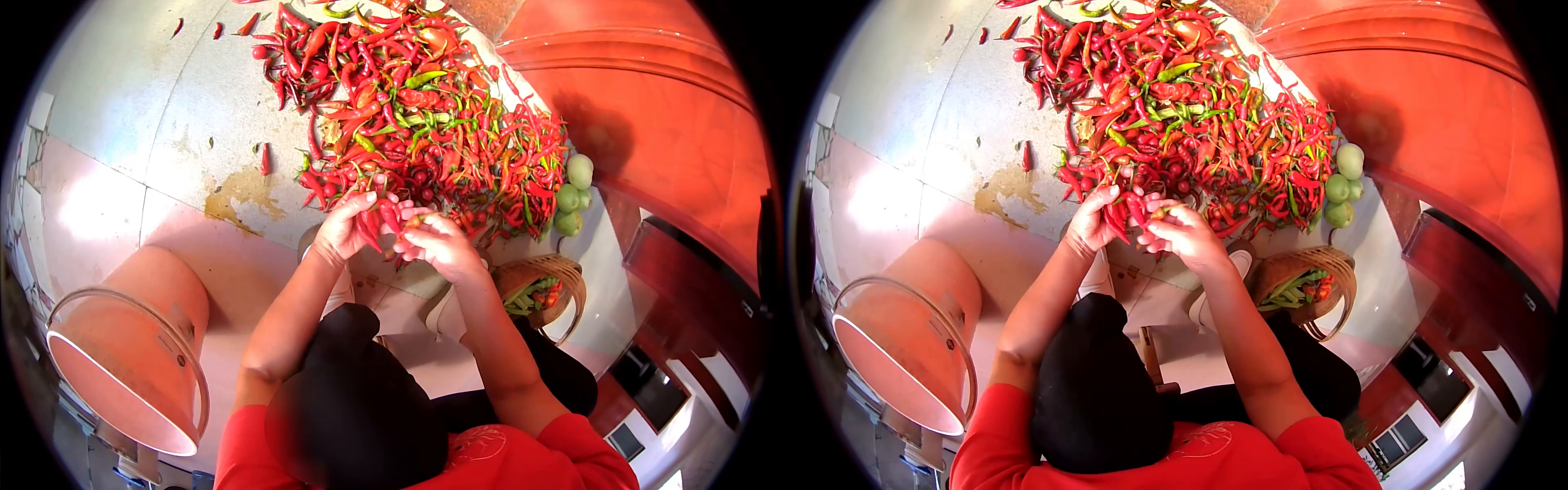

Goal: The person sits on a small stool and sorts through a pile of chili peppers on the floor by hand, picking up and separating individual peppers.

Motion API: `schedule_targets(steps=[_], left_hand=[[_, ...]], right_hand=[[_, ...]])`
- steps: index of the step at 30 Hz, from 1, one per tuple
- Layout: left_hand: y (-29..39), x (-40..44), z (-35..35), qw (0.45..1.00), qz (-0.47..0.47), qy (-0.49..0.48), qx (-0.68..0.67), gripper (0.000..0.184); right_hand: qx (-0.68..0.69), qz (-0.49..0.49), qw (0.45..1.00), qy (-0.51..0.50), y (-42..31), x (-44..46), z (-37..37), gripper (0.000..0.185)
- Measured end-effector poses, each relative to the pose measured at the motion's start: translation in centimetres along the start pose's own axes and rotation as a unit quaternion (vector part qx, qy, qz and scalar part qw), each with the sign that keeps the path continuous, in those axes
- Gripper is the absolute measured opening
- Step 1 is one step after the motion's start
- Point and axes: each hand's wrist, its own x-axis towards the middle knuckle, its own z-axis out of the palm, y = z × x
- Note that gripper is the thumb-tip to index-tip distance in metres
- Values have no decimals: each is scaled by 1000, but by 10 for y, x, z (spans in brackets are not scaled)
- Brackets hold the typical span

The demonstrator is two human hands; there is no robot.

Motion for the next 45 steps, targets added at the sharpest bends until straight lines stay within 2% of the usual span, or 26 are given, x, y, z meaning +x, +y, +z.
schedule_targets(steps=[3,11,14,16,17,20,23,24,26,27,28,30,31,32,33,34,35,36,38,39,40,42,44,45], left_hand=[[-2,1,0,999,6,-25,-21,38],[4,-1,2,995,-20,-81,-62,41],[6,-5,3,994,-80,-69,-6,46],[-2,-8,8,991,-104,-84,25,51],[-7,-6,11,995,-81,-53,23,55],[-3,-13,13,991,-91,-57,74,56],[6,-22,6,988,-116,-31,101,53],[11,-26,4,984,-135,-20,111,53],[17,-36,4,983,-129,6,130,53],[20,-42,7,984,-98,33,145,53],[22,-48,10,983,-68,60,159,52],[32,-65,32,972,11,103,209,51],[40,-83,61,963,58,121,233,52],[47,-103,83,945,100,149,272,52],[55,-132,111,913,147,178,337,55],[55,-160,129,863,243,212,388,57],[52,-187,157,753,315,350,460,59],[47,-209,175,631,437,440,466,59],[62,-270,181,562,588,418,405,59],[65,-297,196,471,569,422,525,52],[66,-307,209,333,556,558,519,46],[78,-366,185,313,527,603,511,46],[87,-409,150,345,480,636,496,48],[87,-401,139,383,518,627,439,51]], right_hand=[[-29,-16,999,13,-1,-8,-9,22],[-1,-51,998,42,-2,-10,-12,27],[7,-85,995,46,-1,-6,-9,28],[-125,-172,975,70,-3,-1,7,29],[-137,-232,961,62,4,6,10,30],[-249,-225,938,93,13,14,8,27],[-239,-239,940,51,15,20,1,24],[-227,-162,960,33,-7,5,12,24],[-244,-85,966,-1,-20,6,-4,28],[-214,-107,971,25,-22,9,-9,28],[-195,-76,975,70,-24,19,-20,27],[-271,-166,929,192,-19,44,-44,26],[-340,-244,884,211,-16,59,-62,26],[-402,-319,828,228,-16,71,-74,25],[-418,-338,812,226,-23,74,-72,25],[-412,-345,813,226,-30,71,-67,25],[-494,-309,778,234,-38,69,-60,26],[-572,-273,736,239,-45,69,-55,27],[-662,-203,676,254,-49,75,-57,39],[-654,-189,689,247,-48,80,-59,39],[-646,-176,702,241,-44,85,-61,39],[-661,-180,686,247,-33,93,-65,40],[-654,-207,681,257,-30,89,-59,40],[-665,-159,692,232,-38,82,-52,38]])
